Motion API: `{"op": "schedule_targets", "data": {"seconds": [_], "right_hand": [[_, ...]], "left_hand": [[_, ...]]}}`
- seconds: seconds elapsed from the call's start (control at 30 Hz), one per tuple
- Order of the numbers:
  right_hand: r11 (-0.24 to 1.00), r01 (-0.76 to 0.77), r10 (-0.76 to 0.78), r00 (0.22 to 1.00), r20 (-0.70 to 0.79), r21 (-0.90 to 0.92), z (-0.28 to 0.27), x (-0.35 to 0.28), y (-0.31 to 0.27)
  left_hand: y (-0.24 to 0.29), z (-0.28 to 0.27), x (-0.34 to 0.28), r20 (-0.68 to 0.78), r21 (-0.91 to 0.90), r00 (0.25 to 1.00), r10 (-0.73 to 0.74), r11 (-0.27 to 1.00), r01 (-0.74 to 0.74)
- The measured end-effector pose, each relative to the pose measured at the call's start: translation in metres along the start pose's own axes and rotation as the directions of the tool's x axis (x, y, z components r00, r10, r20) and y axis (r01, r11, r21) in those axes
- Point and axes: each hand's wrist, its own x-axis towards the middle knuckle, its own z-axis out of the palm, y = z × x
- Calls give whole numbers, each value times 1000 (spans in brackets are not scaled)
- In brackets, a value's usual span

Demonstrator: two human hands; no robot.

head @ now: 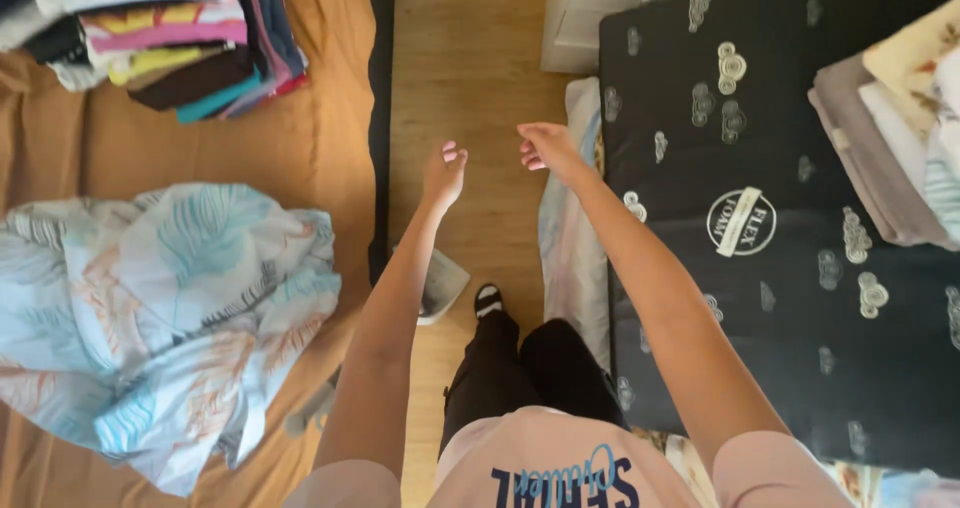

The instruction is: The person sweeps the floor using a broom and dustpan, collecting debris into the dustpan. They then move a small white bedside table, open its drawer, and place an iron and a cloth inside. Finally, they wipe the top of the table with a cloth.

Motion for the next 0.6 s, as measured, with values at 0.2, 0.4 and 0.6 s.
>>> {"op": "schedule_targets", "data": {"seconds": [0.2,0.4,0.6], "right_hand": [[999,50,-49,996,-71,17,-70,80,-35],[980,189,-199,957,-210,-68,-175,207,-77],[992,107,-123,953,-276,-73,-254,298,-130]], "left_hand": [[63,28,102,77,60,994,75,995,-80],[148,88,231,129,108,987,94,988,-108],[223,138,335,193,150,978,82,982,-112]]}}
